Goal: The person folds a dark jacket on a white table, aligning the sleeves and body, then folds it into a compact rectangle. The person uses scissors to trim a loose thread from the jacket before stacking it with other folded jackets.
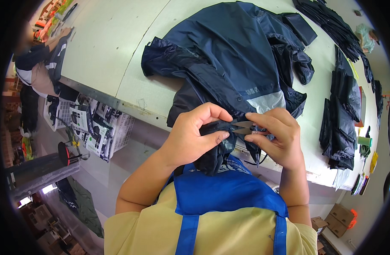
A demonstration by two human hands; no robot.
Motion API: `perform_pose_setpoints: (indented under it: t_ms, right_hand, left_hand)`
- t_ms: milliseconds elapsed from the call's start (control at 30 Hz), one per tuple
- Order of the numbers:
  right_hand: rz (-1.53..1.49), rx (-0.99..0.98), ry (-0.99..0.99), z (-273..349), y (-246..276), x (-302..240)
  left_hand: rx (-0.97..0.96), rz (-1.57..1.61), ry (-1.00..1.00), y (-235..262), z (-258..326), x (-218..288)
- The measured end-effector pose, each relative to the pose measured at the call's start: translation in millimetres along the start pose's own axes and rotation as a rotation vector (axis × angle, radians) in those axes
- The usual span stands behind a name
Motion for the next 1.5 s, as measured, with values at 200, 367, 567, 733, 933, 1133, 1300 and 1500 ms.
perform_pose_setpoints:
  t_ms: [200, 367, 567, 733, 933, 1133, 1300, 1500]
  right_hand:
    - [0.021, -0.03, 0.002, -3.4, -6.4, -3.7]
    - [0.046, -0.016, 0.053, -4.3, -6.1, -6.1]
    - [-0.279, 0.003, -0.118, 4.2, -14.4, 17.4]
    - [-1.199, -0.025, -0.483, 19.2, -55.3, 71.6]
    - [-0.98, -0.338, -0.398, 18.5, -93.6, 64.0]
    - [-0.843, -0.014, -0.272, -4.8, -86.3, 44.6]
    - [-0.94, -0.105, -0.423, -5.5, -86.0, 39.1]
    - [-0.878, -0.038, -0.404, -15.7, -80.8, 35.4]
  left_hand:
    - [-0.018, -0.021, -0.036, -2.1, -1.0, 0.6]
    - [-0.031, -0.023, -0.016, -2.1, -1.9, 1.1]
    - [-0.017, 0.038, 0.014, -0.3, -2.3, -2.2]
    - [-0.064, -0.022, -0.142, -1.7, -4.8, 1.2]
    - [-0.028, -0.779, -0.631, -11.4, 3.4, 19.8]
    - [0.042, -0.802, -0.762, -11.1, 17.0, 31.9]
    - [0.077, -0.477, -0.587, 17.9, 8.3, 29.3]
    - [0.011, 0.083, -0.579, 64.5, 32.3, 30.3]
Point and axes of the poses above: each hand's wrist, its own z-axis away from the middle knuckle, its own y-axis out of the back of the hand, x = y × z, the point moved 5 cm from there along -z, towards the middle knuckle, and after that the axes turned 9 degrees about -y, right-handed, at the moved point
